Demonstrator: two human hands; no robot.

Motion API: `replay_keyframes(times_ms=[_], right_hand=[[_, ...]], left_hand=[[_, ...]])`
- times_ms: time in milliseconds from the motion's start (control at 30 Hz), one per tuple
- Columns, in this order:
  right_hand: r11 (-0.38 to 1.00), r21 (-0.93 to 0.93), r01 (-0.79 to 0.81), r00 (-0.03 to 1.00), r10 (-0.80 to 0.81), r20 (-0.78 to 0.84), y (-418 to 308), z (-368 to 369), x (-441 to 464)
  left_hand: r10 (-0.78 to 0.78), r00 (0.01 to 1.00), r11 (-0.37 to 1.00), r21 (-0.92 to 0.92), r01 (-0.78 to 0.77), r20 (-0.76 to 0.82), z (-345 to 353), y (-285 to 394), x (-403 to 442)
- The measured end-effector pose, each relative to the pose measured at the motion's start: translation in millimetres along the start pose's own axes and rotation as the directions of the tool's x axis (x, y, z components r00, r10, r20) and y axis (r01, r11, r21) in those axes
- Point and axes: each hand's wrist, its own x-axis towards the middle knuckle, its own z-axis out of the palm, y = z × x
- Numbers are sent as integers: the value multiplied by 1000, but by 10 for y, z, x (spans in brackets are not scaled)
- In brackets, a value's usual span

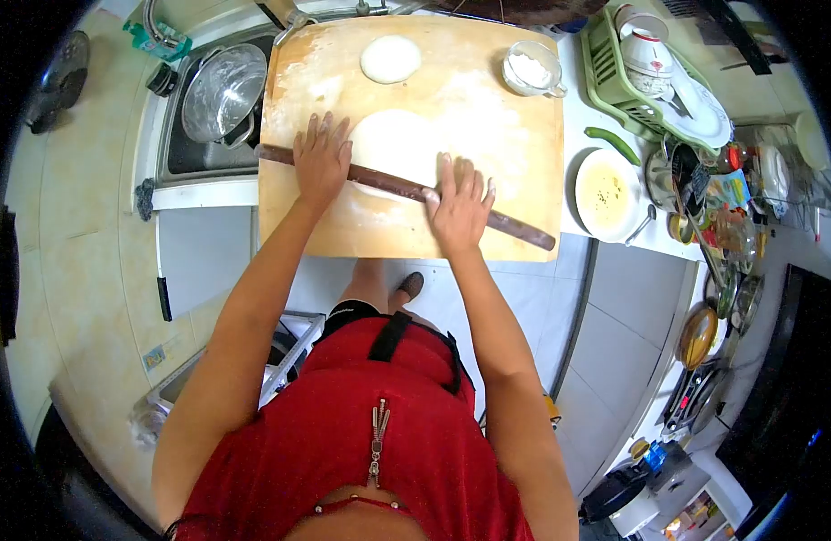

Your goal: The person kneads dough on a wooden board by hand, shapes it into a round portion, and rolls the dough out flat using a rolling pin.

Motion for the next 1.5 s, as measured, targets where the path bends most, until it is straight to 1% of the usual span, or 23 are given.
replay_keyframes(times_ms=[33, 67, 133, 167, 267, 300, 367, 433, 533, 633, 733, 767, 800, 867, 967, 1000, 1067, 1167, 1267, 1300, 1400, 1433, 1500], right_hand=[[1000, -20, -11, 1000, 11, 1, 20, 10, 181], [999, -40, -24, 1000, 24, 3, 60, 46, 346], [1000, -16, -2, 999, 2, -40, 188, 155, 628], [999, -35, -18, 999, 16, -40, 234, 212, 755], [999, -5, -50, 997, 50, -63, 295, 248, 1100], [999, 2, -43, 994, 43, -101, 319, 269, 1194], [999, 4, -50, 986, 50, -157, 363, 286, 1377], [999, 0, -48, 980, 47, -195, 382, 323, 1459], [998, 44, -55, 982, 62, -181, 338, 316, 1277], [994, 41, -105, 985, 109, -132, 166, 185, 849], [990, 74, -124, 984, 132, -120, 12, 111, 433], [993, 60, -103, 987, 109, -122, -7, 119, 305], [996, 46, -81, 988, 86, -124, -21, 137, 189], [995, 47, -88, 993, 91, -81, -55, 132, 0], [993, 72, -91, 994, 95, -46, -67, 114, -110], [994, 76, -82, 994, 87, -66, -51, 113, -92], [994, 87, -68, 992, 76, -97, -35, 134, -93], [996, 74, -53, 995, 59, -85, -61, 110, -190], [996, 87, -19, 1000, 21, -22, -77, 125, -453], [995, 97, -5, 999, 9, -44, -101, 75, -519], [996, 91, -1, 1000, 1, -3, -95, 12, -636], [995, 96, 28, 996, -20, -88, -46, 92, -699], [988, 151, 32, 997, -20, -78, 29, 125, -810]], left_hand=[[-18, 1000, 1000, -7, 18, 21, 15, 8, 140], [-29, 1000, 1000, -10, 29, 5, 36, 15, 281], [-49, 999, 999, -23, 49, -15, 76, 49, 531], [-26, 999, 1000, 6, 26, -43, 112, 42, 654], [-4, 990, 999, -35, 0, -138, 288, -8, 994], [14, 985, 1000, -25, -18, -171, 365, -43, 1106], [-12, 979, 997, -78, -4, -203, 448, -68, 1282], [-33, 970, 993, -114, 6, -241, 486, -82, 1340], [16, 973, 993, -106, -41, -229, 427, -77, 1191], [-9, 997, 999, -48, 5, -80, 201, -18, 856], [2, 999, 1000, -26, -4, -42, 75, -46, 469], [16, 998, 999, -34, -18, -65, 58, -58, 342], [27, 998, 999, -20, -28, -52, 18, -70, 225], [49, 998, 999, 7, -49, -25, -66, -92, 9], [32, 998, 999, -19, -31, 51, -112, -129, -180], [27, 996, 999, -23, -25, 80, -133, -121, -170], [31, 997, 999, -38, -29, 73, -149, -110, -166], [48, 994, 998, -34, -45, 100, -180, -105, -275], [88, 988, 996, -40, -83, 126, -257, -119, -423], [103, 985, 994, -47, -97, 136, -284, -127, -490], [129, 981, 987, -112, -113, 144, -320, -166, -659], [131, 978, 986, -128, -111, 159, -332, -175, -710], [134, 973, 982, -158, -104, 189, -368, -181, -820]])
